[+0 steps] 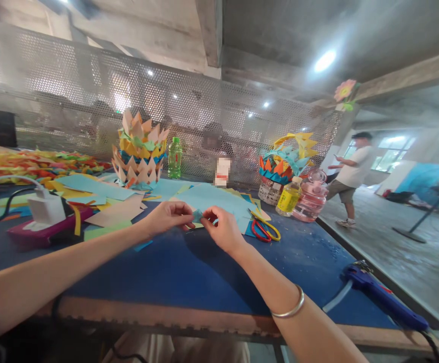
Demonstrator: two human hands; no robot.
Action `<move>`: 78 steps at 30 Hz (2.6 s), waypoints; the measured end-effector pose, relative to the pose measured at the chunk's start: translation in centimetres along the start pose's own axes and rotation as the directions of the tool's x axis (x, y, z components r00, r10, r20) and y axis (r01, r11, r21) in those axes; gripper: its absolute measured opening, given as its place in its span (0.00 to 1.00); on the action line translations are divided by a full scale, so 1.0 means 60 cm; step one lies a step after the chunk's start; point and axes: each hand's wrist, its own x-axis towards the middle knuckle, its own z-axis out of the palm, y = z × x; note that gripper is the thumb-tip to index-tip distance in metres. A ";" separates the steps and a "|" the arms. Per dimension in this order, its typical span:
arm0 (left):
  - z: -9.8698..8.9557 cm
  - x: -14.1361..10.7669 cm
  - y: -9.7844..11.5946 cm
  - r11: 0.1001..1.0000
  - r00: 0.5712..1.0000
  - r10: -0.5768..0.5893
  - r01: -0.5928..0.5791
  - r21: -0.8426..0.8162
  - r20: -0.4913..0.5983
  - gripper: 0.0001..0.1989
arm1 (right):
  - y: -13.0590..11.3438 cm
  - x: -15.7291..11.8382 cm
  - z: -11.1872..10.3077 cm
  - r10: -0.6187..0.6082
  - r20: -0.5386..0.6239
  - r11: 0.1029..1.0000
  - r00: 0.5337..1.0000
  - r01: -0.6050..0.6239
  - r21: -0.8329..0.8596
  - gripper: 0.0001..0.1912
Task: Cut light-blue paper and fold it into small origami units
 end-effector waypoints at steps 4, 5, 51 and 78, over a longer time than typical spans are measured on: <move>-0.005 0.000 -0.003 0.986 1.000 0.007 -0.012 0.166 0.027 0.13 | 0.000 0.002 -0.005 0.149 0.151 0.976 0.977 -0.170 0.134 0.13; -0.007 0.001 -0.006 0.972 0.999 0.021 -0.027 0.233 0.025 0.13 | -0.002 0.002 -0.008 0.192 0.216 0.961 0.957 -0.229 0.158 0.14; 0.012 -0.036 0.011 0.466 0.831 0.294 -0.557 0.688 0.473 0.07 | -0.001 -0.044 -0.023 -0.329 0.400 0.860 0.855 0.447 -0.246 0.07; 0.015 -0.038 0.006 0.240 0.760 0.304 -0.645 0.725 0.575 0.09 | 0.001 -0.045 -0.022 -0.359 0.424 0.815 0.831 0.500 -0.291 0.09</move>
